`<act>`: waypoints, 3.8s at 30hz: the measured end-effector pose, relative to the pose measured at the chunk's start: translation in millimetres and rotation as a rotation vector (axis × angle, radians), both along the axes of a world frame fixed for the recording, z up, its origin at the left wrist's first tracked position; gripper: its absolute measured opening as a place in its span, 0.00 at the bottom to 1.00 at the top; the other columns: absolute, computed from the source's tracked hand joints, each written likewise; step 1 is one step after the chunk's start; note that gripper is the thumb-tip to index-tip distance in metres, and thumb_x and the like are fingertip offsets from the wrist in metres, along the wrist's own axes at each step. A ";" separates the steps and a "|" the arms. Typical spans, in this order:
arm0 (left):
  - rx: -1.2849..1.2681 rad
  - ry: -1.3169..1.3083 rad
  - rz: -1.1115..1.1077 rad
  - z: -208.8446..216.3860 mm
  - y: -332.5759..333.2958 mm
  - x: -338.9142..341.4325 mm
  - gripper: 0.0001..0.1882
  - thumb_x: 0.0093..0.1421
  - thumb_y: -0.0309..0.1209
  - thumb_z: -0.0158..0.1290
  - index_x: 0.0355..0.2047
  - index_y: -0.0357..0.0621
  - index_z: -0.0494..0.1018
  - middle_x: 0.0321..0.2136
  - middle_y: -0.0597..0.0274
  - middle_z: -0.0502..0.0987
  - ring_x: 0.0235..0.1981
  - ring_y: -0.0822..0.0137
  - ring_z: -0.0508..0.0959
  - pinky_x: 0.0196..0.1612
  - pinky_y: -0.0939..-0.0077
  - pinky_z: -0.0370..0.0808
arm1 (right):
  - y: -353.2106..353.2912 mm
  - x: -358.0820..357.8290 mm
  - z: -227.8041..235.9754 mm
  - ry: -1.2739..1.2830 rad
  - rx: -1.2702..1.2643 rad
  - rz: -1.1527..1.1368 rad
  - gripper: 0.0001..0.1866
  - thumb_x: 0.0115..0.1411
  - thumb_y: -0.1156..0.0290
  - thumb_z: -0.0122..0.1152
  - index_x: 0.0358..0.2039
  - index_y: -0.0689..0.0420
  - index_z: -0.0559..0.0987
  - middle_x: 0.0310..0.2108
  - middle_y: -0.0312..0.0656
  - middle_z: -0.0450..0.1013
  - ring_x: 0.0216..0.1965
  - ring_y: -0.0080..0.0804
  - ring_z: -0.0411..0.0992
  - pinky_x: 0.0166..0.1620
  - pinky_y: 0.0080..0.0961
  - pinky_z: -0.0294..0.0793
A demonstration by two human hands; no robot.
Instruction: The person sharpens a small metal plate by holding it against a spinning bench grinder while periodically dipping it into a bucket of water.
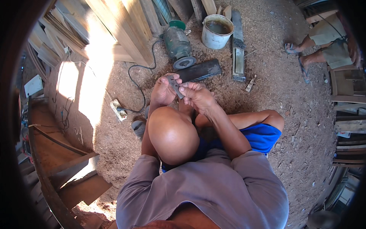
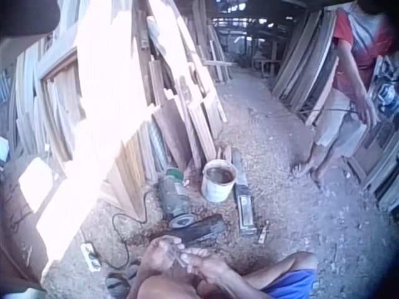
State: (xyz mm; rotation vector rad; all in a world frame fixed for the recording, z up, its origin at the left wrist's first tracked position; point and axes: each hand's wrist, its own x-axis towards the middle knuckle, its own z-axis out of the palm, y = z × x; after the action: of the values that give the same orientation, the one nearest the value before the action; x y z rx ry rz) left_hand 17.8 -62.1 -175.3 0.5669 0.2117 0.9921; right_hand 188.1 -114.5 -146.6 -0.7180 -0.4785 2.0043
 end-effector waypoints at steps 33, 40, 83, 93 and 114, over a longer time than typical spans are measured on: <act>0.081 0.142 0.226 19.8 -1.9 8.5 0.16 0.58 0.29 0.56 0.45 0.35 0.70 0.42 0.57 0.76 0.33 0.66 0.78 0.35 0.71 0.78 | 13.5 -18.1 3.1 -0.246 0.166 -0.254 0.03 0.61 0.75 0.58 0.33 0.60 0.78 0.28 0.35 0.75 0.25 0.13 0.67 0.29 0.12 0.68; 0.049 0.250 0.317 11.2 0.4 -0.8 0.05 0.63 0.25 0.49 0.38 0.41 0.73 0.34 0.62 0.77 0.35 0.69 0.77 0.38 0.71 0.76 | 6.1 -7.7 14.9 -0.665 0.323 -0.195 0.04 0.59 0.77 0.59 0.33 0.63 0.78 0.27 0.33 0.75 0.29 0.16 0.68 0.34 0.16 0.69; -0.008 0.142 0.603 75.7 23.4 -19.0 0.05 0.60 0.27 0.54 0.35 0.39 0.74 0.30 0.60 0.78 0.25 0.72 0.76 0.25 0.79 0.75 | 40.2 -69.8 104.2 -0.271 0.505 -0.274 0.10 0.61 0.75 0.56 0.42 0.65 0.74 0.34 0.40 0.76 0.35 0.19 0.73 0.39 0.16 0.73; -0.026 0.121 0.571 67.4 26.7 -19.4 0.04 0.60 0.27 0.55 0.34 0.40 0.74 0.30 0.59 0.78 0.29 0.70 0.78 0.31 0.75 0.78 | 42.8 -68.9 96.0 -0.249 0.509 -0.271 0.09 0.62 0.74 0.56 0.41 0.65 0.74 0.34 0.39 0.76 0.35 0.18 0.73 0.38 0.15 0.73; -0.326 0.353 0.284 -82.2 3.4 -0.8 0.06 0.59 0.21 0.53 0.37 0.44 0.70 0.29 0.64 0.75 0.29 0.72 0.77 0.34 0.79 0.77 | 43.1 8.5 -86.3 -1.039 0.353 -0.317 0.06 0.59 0.75 0.54 0.33 0.63 0.77 0.23 0.39 0.75 0.26 0.22 0.71 0.32 0.22 0.71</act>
State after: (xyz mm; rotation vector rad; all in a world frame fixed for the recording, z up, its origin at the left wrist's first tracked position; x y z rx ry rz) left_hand 17.0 -58.8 -257.5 0.4137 0.7710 1.0978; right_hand 196.6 -71.4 -233.0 -1.4698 -1.1872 1.0823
